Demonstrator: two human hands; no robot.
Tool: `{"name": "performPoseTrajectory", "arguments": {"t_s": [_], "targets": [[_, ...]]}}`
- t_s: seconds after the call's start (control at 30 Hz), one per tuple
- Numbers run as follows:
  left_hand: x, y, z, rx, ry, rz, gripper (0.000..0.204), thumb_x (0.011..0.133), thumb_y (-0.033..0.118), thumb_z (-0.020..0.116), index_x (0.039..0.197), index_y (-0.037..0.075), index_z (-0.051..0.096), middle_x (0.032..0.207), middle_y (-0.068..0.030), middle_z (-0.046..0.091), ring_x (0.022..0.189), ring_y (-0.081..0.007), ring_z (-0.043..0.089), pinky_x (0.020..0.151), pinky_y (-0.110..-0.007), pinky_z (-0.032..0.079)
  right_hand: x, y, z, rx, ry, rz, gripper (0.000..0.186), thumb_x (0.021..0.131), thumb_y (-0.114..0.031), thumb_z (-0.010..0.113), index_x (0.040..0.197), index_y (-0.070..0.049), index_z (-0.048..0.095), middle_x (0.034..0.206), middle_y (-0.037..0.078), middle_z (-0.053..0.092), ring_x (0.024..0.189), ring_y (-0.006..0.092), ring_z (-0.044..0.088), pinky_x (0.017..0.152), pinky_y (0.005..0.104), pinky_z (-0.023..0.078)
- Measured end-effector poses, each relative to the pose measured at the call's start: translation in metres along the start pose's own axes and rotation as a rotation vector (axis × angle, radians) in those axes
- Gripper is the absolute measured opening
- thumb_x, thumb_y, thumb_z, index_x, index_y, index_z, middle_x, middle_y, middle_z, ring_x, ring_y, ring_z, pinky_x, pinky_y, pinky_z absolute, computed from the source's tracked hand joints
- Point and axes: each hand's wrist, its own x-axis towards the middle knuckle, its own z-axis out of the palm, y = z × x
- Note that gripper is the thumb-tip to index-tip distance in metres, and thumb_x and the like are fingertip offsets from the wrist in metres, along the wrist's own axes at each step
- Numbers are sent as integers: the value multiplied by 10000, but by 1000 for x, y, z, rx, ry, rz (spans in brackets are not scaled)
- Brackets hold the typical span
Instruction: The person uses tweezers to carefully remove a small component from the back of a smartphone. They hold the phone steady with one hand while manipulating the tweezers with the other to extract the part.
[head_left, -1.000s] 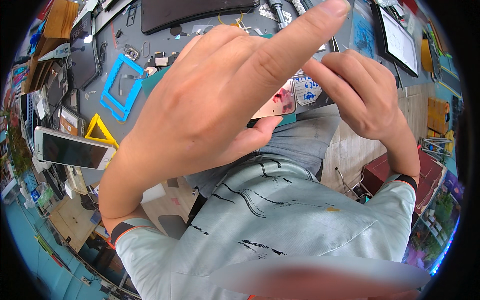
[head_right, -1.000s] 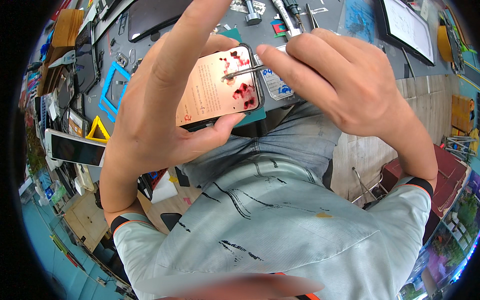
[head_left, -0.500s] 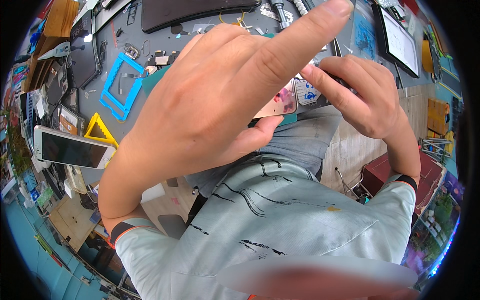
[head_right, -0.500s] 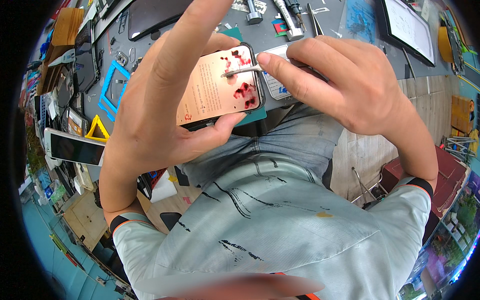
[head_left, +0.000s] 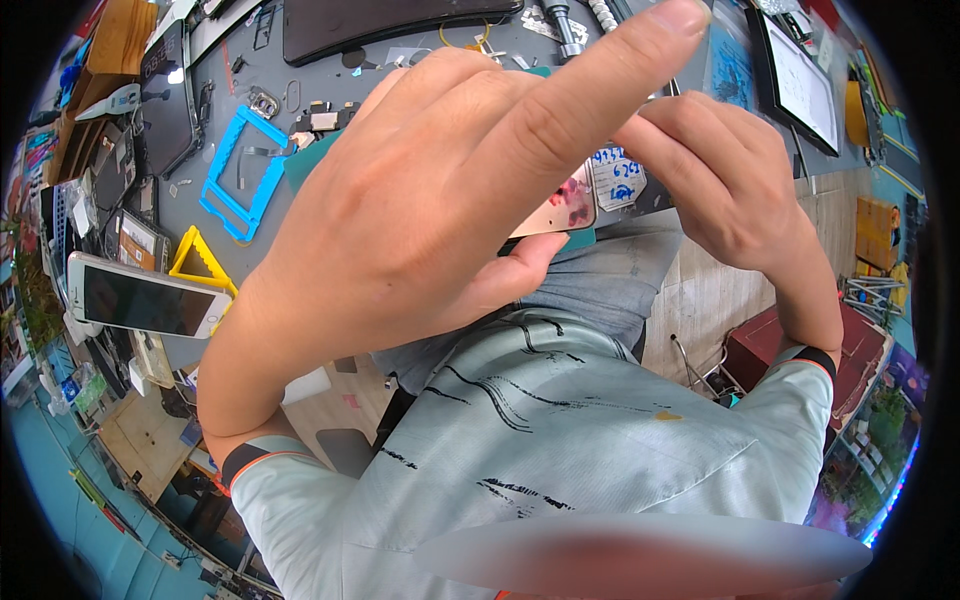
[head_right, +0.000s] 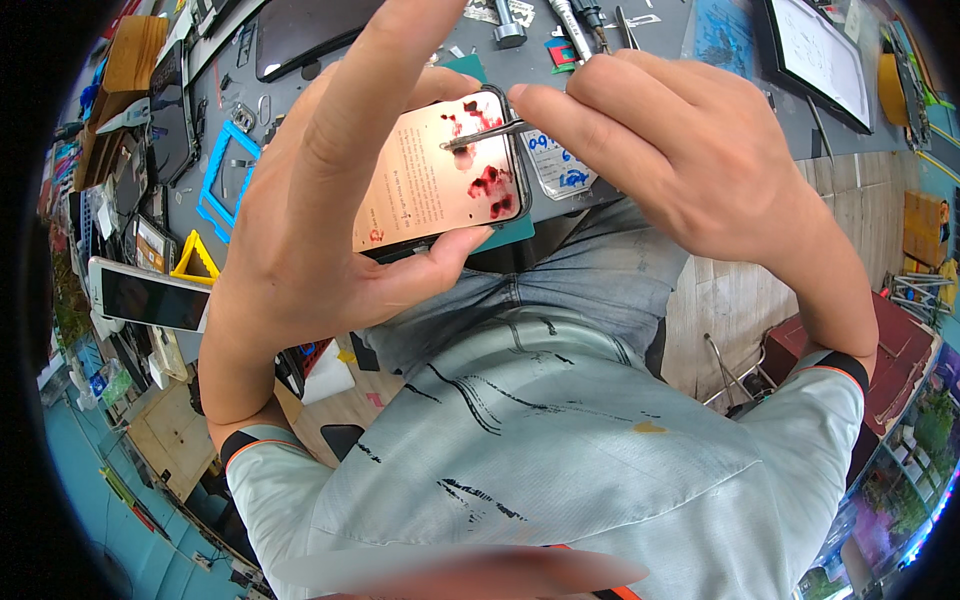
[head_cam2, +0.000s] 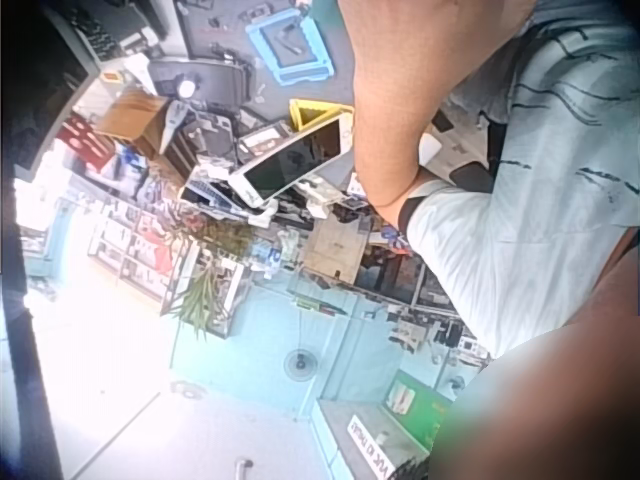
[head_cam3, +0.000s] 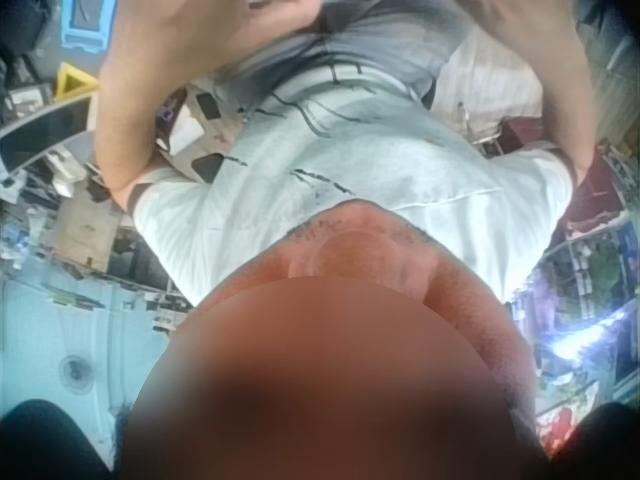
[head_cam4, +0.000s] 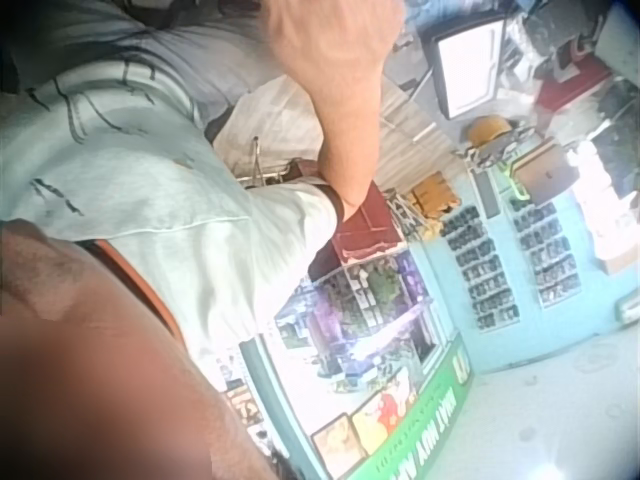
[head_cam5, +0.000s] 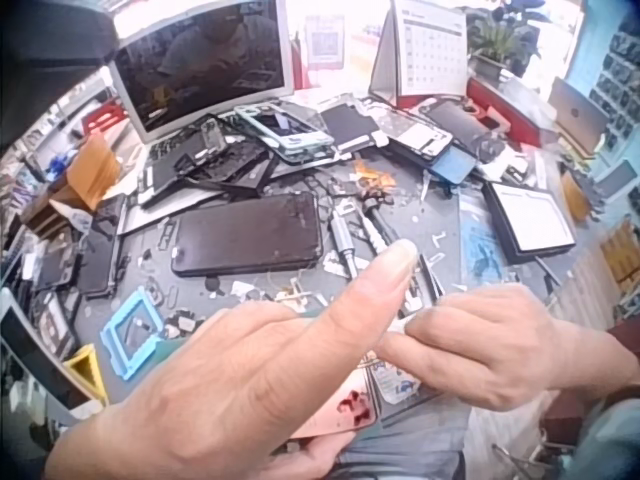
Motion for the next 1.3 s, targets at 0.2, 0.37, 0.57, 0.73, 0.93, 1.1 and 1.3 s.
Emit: {"name": "performPoseTrajectory", "arguments": {"t_s": [0.2, 0.37, 0.57, 0.73, 0.93, 1.1, 1.3], "targets": [[9, 9, -13, -76, -80, -91, 1084, 688, 10, 877, 1703, 86, 505, 1060, -100, 670, 984, -355, 646, 901, -488, 547, -3, 0, 5, 4, -3, 3, 558, 818, -38, 704, 1365, 68, 717, 945, 125, 709, 757, 276, 705, 575, 384, 520], [-2, -2, 1, -56, -7, -24, 1083, 697, 18, 879, 1708, 89, 498, 1059, -100, 667, 988, -355, 647, 909, -488, 548, -7, 3, 10, 33, 24, 31, 490, 884, -120, 741, 1362, -16, 711, 970, 80, 680, 759, 246, 699, 591, 373, 525], [-9, -8, 11, -33, 75, 47, 1078, 697, 20, 880, 1704, 88, 501, 1057, -102, 665, 988, -356, 648, 913, -488, 549, -5, 3, 9, -48, 23, 8, 442, 918, -163, 778, 1339, -35, 730, 1009, 63, 678, 768, 231, 707, 598, 367, 532], [-10, -8, 11, -39, 78, 42, 1069, 693, 22, 883, 1693, 81, 511, 1059, -105, 666, 988, -359, 650, 915, -489, 552, -9, 9, 12, -26, 30, -17, 472, 917, -162, 779, 1365, -17, 742, 1044, 73, 690, 771, 231, 716, 606, 367, 545], [-9, -7, 10, -48, 75, 40, 1057, 688, 23, 887, 1680, 74, 523, 1062, -109, 666, 989, -362, 652, 918, -491, 555, -10, 10, 12, 3, 29, -11, 473, 937, -158, 741, 1385, -5, 739, 1062, 88, 700, 781, 241, 723, 624, 373, 557], [-11, -9, 11, -24, 71, 53, 1061, 682, 11, 879, 1681, 73, 525, 1057, -109, 668, 977, -363, 647, 908, -488, 552, -2, 8, 1, 39, -44, -8, 501, 846, 15, 775, 1342, 70, 732, 1209, 224, 787, 915, 348, 789, 712, 414, 612], [-12, -14, 14, -34, 83, 69, 1089, 670, -3, 866, 1697, 77, 511, 1035, -104, 660, 961, -358, 639, 889, -482, 541, 2, -2, 2, 84, -48, 146, 374, 952, 43, 774, 1324, 48, 728, 1250, 226, 772, 950, 394, 785, 739, 412, 612]]}}
